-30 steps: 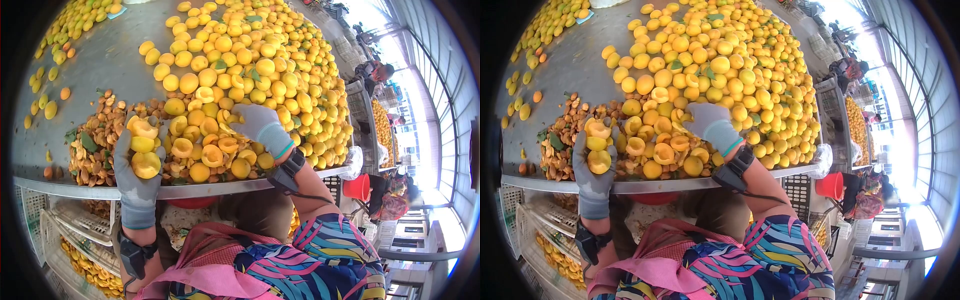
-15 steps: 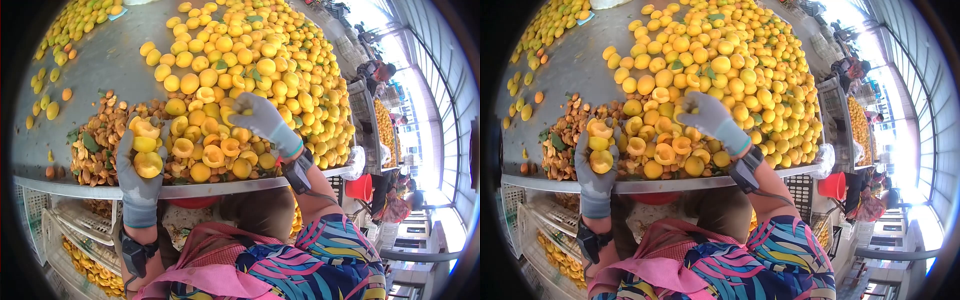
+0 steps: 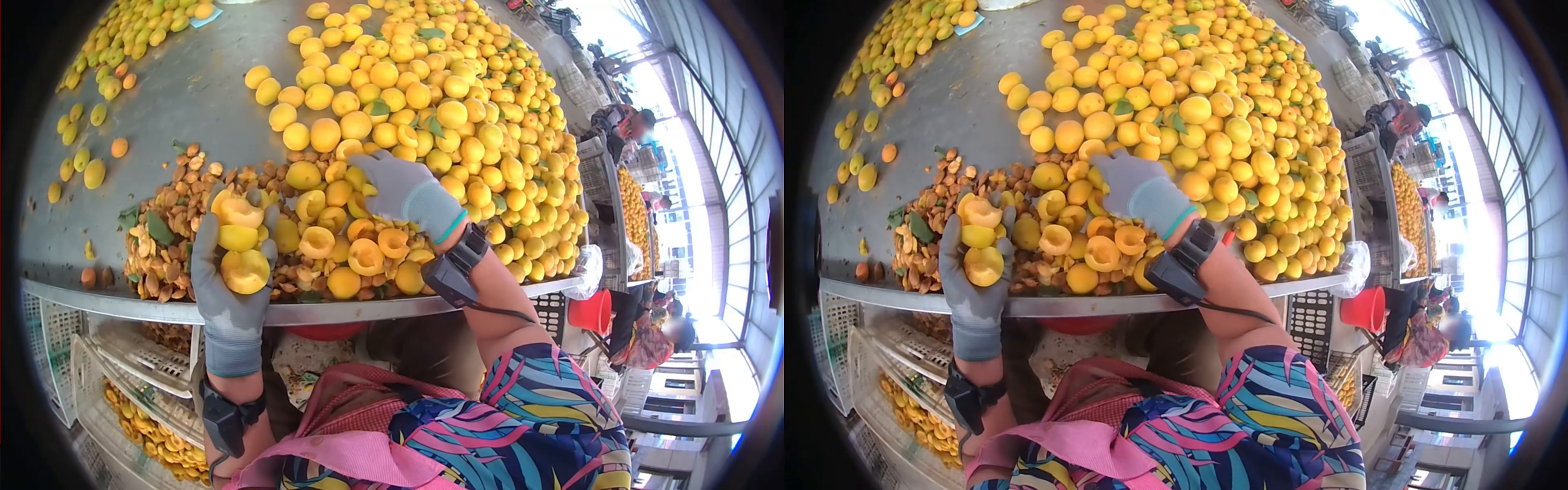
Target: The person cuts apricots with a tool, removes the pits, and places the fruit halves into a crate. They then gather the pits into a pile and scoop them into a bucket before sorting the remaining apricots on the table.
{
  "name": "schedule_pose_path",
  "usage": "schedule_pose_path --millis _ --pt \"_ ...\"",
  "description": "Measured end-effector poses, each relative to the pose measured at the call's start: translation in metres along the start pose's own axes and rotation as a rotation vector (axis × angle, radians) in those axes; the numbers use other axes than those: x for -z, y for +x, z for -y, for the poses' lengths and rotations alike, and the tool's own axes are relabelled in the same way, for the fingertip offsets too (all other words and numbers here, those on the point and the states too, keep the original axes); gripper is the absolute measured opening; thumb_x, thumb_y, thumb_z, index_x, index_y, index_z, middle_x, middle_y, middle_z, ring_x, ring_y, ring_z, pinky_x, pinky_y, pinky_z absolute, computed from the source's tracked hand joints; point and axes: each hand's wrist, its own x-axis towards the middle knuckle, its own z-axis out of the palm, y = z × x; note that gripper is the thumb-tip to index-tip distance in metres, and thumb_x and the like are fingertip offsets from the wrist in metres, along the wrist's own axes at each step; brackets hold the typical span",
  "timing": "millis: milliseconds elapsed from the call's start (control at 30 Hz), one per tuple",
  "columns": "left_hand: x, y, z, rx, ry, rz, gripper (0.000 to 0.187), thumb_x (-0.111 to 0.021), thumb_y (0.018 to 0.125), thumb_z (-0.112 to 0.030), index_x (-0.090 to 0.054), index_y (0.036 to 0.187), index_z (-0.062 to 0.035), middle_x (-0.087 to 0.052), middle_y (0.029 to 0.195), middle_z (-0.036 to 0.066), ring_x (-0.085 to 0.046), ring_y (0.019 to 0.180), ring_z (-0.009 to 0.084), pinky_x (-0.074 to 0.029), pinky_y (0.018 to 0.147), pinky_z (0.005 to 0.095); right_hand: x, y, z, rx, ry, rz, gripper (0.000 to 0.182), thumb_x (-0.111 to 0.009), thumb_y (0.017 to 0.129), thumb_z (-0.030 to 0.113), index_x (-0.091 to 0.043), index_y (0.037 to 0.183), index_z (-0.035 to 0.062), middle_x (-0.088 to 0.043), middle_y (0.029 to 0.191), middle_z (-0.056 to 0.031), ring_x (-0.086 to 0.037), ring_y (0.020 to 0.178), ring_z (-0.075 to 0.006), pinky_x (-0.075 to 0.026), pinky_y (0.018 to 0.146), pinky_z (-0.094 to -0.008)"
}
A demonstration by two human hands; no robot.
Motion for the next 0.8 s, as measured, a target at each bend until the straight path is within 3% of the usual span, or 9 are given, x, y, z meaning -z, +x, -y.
schedule_pose_path --millis 200,267,367,800 --pt "0.001 0.0 -0.002 -0.049 0.044 0.008 0.043 -0.051 0.095 -0.028 -0.046 0.134 -0.0109 -0.052 0.129 0.016 -0.053 0.116 0.0342 -0.055 0.071 0.0342 -0.003 0.005 0.007 -0.019 -0.05 0.003 0.055 -0.064 0.075 0.027 -0.046 0.125 0.0146 -0.051 0.121 -0.0129 -0.06 0.101 -0.0324 -0.05 0.081 -0.0426" --pt "0.001 -0.001 -0.002 -0.047 0.012 0.006 0.043 -0.051 0.095 -0.028 -0.047 0.133 -0.0097 -0.052 0.129 0.016 -0.053 0.116 0.0343 -0.055 0.071 0.0336 -0.007 0.003 0.005 0.053 0.011 -0.068 0.046 -0.062 0.074 0.021 -0.048 0.118 0.0115 -0.054 0.114 -0.0155 -0.06 0.1 -0.0341 -0.05 0.081 -0.0432" --pt "0.002 0.0 -0.003 -0.042 0.0 0.01 0.043 -0.051 0.095 -0.029 -0.047 0.133 -0.0092 -0.052 0.129 0.016 -0.053 0.117 0.0345 -0.055 0.071 0.0335 -0.014 0.003 -0.009 0.108 0.069 -0.055 0.055 -0.064 0.071 0.027 -0.046 0.122 0.0144 -0.052 0.116 -0.0151 -0.06 0.097 -0.0336 -0.05 0.081 -0.0411" --pt "0.001 0.0 -0.001 -0.052 0.059 0.037 0.044 -0.049 0.096 -0.028 -0.045 0.136 -0.0109 -0.052 0.129 0.015 -0.053 0.117 0.0322 -0.055 0.074 0.0332 0.001 -0.002 -0.011 0.051 0.182 0.104 0.058 -0.066 0.07 0.03 -0.049 0.123 0.0133 -0.052 0.115 -0.0165 -0.061 0.093 -0.0326 -0.05 0.08 -0.0393"
